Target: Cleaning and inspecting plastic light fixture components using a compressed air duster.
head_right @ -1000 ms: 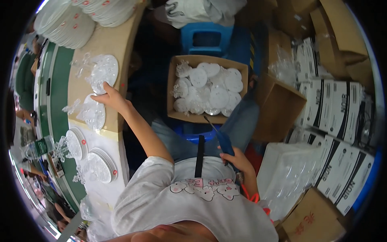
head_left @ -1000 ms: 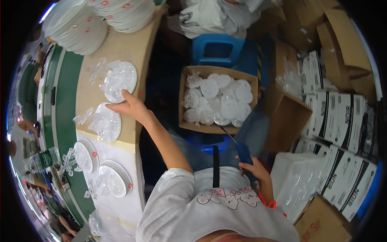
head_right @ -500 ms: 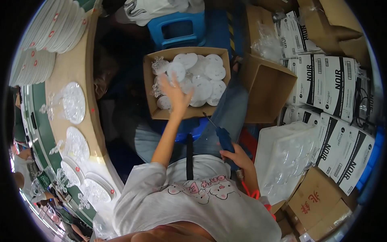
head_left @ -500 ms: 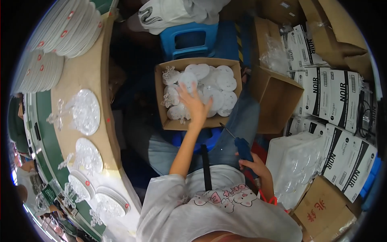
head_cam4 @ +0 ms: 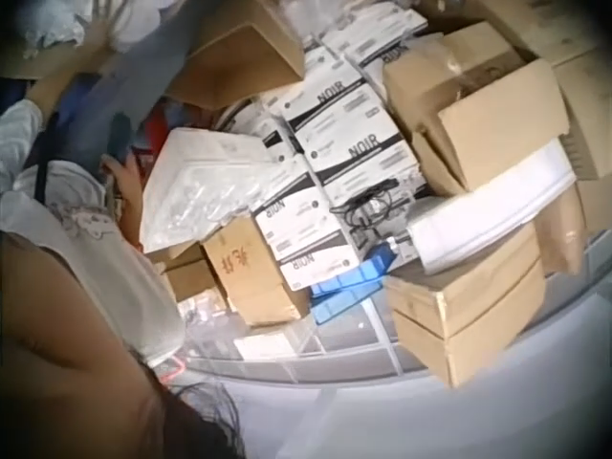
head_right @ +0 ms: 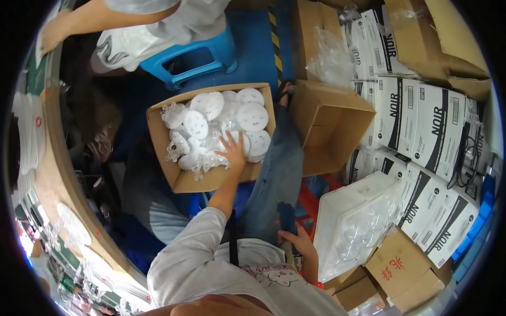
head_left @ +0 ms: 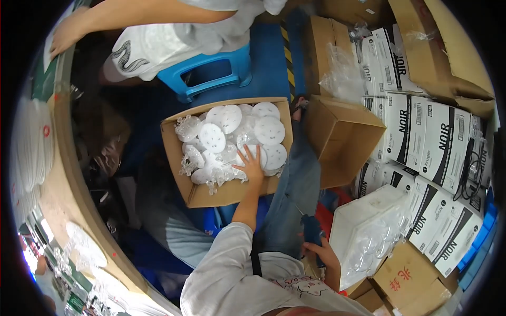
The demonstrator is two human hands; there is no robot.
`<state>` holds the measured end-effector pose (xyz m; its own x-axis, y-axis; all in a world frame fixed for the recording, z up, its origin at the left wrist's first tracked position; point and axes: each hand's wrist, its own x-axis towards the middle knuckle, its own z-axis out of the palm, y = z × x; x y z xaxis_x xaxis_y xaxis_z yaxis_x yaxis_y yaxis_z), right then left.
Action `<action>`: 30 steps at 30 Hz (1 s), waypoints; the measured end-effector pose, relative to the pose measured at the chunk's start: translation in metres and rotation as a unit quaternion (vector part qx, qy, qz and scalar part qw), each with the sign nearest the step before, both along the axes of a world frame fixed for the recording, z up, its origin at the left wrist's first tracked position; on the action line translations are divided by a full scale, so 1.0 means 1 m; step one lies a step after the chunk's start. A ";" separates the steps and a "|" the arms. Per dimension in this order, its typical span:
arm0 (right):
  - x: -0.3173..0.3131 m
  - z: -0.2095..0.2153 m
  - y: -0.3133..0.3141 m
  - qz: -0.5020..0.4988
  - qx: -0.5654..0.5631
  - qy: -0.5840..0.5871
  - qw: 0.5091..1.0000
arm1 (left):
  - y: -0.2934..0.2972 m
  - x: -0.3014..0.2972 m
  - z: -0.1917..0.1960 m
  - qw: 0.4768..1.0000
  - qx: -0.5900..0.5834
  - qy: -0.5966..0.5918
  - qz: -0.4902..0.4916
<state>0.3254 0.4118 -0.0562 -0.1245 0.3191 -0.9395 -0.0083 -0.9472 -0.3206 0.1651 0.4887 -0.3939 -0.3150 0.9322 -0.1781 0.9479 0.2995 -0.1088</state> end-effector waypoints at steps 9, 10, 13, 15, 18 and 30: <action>-0.003 -0.013 0.017 0.014 0.002 0.074 0.997 | 0.019 -0.008 0.039 0.947 -0.107 -0.268 0.145; -0.001 -0.012 0.017 0.016 0.001 0.069 0.998 | 0.022 -0.011 0.039 0.939 -0.106 -0.278 0.170; -0.001 -0.002 0.013 0.024 0.019 0.060 0.998 | 0.028 -0.022 0.045 0.922 -0.095 -0.312 0.210; -0.002 0.005 0.010 0.038 0.049 0.056 0.997 | 0.032 -0.031 0.048 0.907 -0.070 -0.342 0.234; -0.006 0.010 0.001 0.071 0.073 0.050 0.994 | 0.021 -0.046 0.052 0.874 -0.058 -0.397 0.273; -0.052 0.008 -0.009 0.320 0.160 0.145 0.922 | -0.076 -0.160 0.082 0.394 0.043 -0.822 0.408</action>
